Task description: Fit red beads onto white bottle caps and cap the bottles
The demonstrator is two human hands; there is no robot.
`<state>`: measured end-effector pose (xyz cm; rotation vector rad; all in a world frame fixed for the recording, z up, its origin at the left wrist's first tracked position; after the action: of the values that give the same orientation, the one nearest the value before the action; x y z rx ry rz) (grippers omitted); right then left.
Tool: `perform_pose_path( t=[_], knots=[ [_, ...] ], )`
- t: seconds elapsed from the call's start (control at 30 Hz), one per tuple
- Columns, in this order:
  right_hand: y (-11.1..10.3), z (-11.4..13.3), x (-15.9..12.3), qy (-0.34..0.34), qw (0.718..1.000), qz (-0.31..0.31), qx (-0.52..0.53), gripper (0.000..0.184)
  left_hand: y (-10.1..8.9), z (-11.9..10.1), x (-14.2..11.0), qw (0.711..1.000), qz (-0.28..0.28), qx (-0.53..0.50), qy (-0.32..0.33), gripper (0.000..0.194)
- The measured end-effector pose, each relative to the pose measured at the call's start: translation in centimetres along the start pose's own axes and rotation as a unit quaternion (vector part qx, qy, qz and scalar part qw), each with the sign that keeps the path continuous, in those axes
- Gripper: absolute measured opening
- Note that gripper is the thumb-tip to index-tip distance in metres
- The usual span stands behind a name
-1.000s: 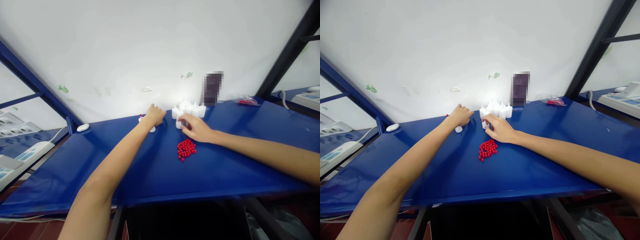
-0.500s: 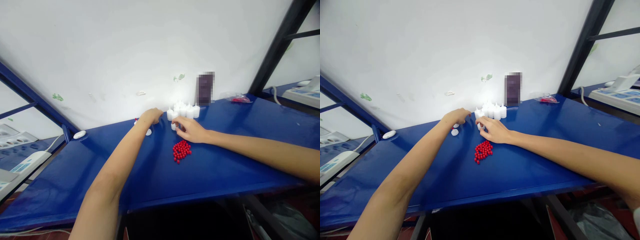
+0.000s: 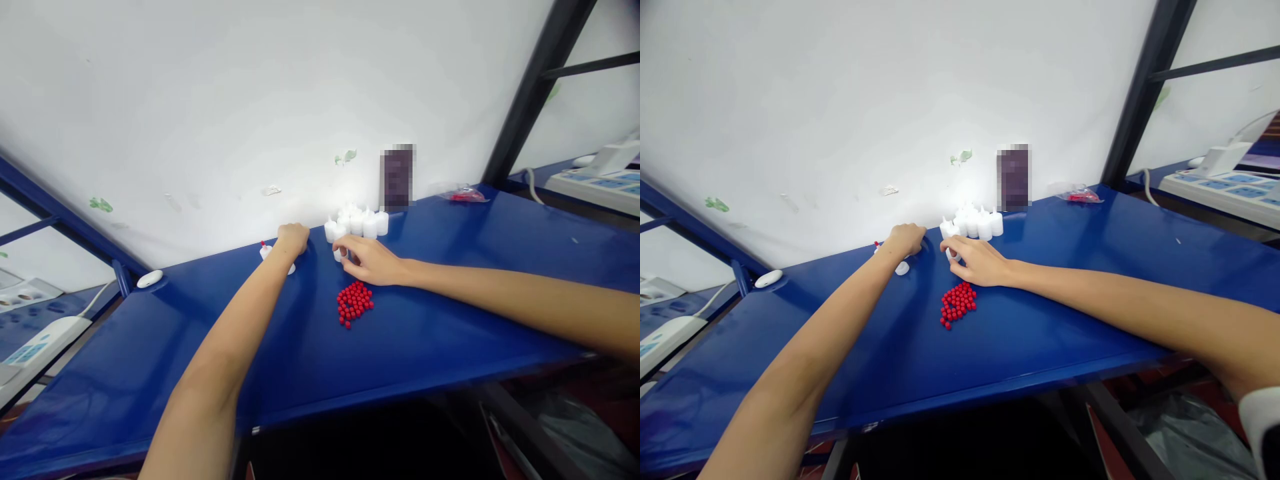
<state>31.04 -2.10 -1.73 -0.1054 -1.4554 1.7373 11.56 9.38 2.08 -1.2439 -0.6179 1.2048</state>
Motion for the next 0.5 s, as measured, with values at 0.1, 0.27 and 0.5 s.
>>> perform_pose_path(
  t=[0.1,0.27,0.5],
  knots=[
    [0.0,0.0,0.0,0.001,1.000,0.001,-0.005,0.026,-1.4,0.0,-0.4,0.997,-0.052,-0.041,0.025,0.036],
    [0.0,0.0,-0.1,0.004,1.000,0.010,0.006,0.027,-4.9,1.9,-3.5,0.970,-0.197,-0.135,0.053,0.035],
    [0.1,-0.2,-0.1,0.009,1.000,0.007,0.008,0.025,-0.5,5.0,-11.9,0.848,-0.296,-0.407,0.165,0.032]
  ],
)
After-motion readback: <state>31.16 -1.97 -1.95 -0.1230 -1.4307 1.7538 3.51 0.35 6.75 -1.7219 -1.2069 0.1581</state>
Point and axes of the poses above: each hand's wrist, its own x-axis towards the middle knuckle, its own y-axis out of the palm, z = x × y, the point moved 1 cm from there along x, towards the middle knuckle, and after that the axes turned 13 degrees about z, right-handed, at the moved point
